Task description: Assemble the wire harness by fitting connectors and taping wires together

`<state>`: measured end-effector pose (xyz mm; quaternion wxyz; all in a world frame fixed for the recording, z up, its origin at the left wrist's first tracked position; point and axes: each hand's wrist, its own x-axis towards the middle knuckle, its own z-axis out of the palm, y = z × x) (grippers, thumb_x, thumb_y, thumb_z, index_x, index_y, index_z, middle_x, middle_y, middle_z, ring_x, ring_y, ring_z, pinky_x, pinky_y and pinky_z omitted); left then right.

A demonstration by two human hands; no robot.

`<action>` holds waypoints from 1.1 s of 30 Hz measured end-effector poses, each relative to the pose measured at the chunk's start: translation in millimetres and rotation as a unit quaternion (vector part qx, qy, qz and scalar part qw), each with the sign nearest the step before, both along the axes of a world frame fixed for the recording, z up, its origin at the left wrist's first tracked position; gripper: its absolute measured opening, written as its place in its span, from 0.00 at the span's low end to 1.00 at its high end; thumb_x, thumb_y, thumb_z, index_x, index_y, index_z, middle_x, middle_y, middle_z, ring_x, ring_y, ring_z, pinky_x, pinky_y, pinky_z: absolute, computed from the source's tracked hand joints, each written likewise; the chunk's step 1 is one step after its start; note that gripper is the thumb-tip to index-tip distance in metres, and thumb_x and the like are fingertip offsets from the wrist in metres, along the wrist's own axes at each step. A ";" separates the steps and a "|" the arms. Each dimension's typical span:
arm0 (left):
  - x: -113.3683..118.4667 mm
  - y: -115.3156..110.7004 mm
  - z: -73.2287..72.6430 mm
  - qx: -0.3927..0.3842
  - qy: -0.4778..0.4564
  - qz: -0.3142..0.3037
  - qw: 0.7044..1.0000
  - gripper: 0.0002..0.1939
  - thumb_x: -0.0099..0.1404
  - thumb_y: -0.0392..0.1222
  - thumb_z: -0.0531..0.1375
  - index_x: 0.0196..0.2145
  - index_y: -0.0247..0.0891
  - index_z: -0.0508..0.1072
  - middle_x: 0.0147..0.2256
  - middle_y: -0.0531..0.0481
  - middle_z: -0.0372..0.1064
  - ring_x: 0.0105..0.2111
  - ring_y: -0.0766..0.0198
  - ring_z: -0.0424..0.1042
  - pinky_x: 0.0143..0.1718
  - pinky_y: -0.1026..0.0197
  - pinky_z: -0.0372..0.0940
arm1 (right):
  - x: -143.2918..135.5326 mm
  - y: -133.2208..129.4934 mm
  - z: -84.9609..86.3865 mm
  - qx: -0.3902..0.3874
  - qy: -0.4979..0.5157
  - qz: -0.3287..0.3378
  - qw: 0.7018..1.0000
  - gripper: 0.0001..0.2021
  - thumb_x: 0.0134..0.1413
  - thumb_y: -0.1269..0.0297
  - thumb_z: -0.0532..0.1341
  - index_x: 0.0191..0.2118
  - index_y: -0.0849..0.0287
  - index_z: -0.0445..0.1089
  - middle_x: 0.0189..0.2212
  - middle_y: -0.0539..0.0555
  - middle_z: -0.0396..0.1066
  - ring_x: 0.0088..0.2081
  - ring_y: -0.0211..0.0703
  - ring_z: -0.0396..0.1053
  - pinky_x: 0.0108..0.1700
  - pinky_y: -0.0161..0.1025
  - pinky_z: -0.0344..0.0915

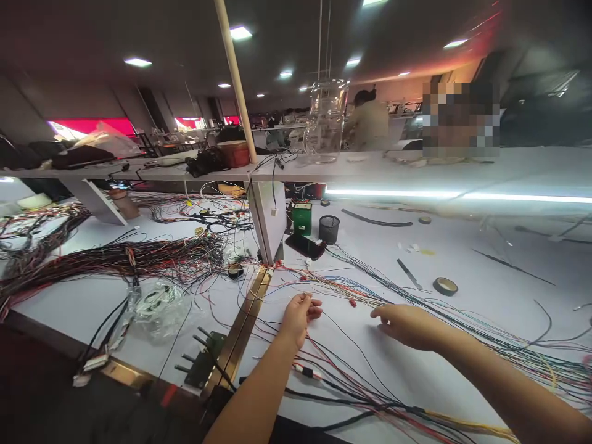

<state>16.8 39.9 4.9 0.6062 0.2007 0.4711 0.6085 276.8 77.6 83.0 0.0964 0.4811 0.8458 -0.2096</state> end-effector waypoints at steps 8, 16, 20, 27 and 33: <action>-3.9 -0.4 0.0 -0.011 -0.011 -0.020 1.000 0.12 0.58 0.42 0.64 0.38 0.34 0.69 0.34 0.43 0.75 0.26 0.68 0.73 0.32 0.63 0.66 | -83.7 29.5 20.5 0.025 0.063 0.059 0.996 0.15 0.51 0.64 0.57 0.45 0.50 0.74 0.37 0.53 0.77 0.37 0.49 0.73 0.37 0.42 0.65; -1.6 1.2 -3.0 -0.013 -0.003 -0.014 1.000 0.19 0.56 0.39 0.65 0.45 0.36 0.69 0.46 0.42 0.69 0.29 0.69 0.73 0.35 0.63 0.67 | -168.5 70.6 88.8 0.123 0.284 0.047 0.950 0.21 0.60 0.60 0.54 0.59 0.48 0.62 0.60 0.55 0.56 0.46 0.41 0.68 0.50 0.41 0.64; 1.4 0.7 3.7 -0.019 0.019 0.007 1.000 0.32 0.57 0.40 0.65 0.57 0.39 0.61 0.48 0.41 0.68 0.32 0.66 0.75 0.36 0.63 0.68 | -213.4 85.8 118.0 0.073 0.455 0.036 0.887 0.27 0.53 0.60 0.62 0.60 0.47 0.61 0.65 0.56 0.44 0.52 0.45 0.63 0.54 0.46 0.62; -37.1 -1.1 50.0 -0.005 0.225 -0.164 0.960 0.23 0.55 0.40 0.66 0.49 0.33 0.73 0.21 0.50 0.73 0.15 0.68 0.67 0.20 0.67 0.60 | -206.1 54.1 144.8 -0.002 0.581 0.087 0.809 0.17 0.60 0.59 0.57 0.54 0.54 0.67 0.52 0.53 0.67 0.51 0.43 0.65 0.54 0.46 0.63; -69.2 22.9 125.5 0.127 0.248 -0.069 0.958 0.14 0.59 0.45 0.63 0.42 0.38 0.75 0.28 0.50 0.74 0.17 0.74 0.61 0.19 0.70 0.57 | -101.4 -21.7 146.9 0.053 0.611 0.069 0.787 0.09 0.59 0.61 0.59 0.44 0.47 0.73 0.41 0.51 0.71 0.45 0.44 0.69 0.48 0.48 0.68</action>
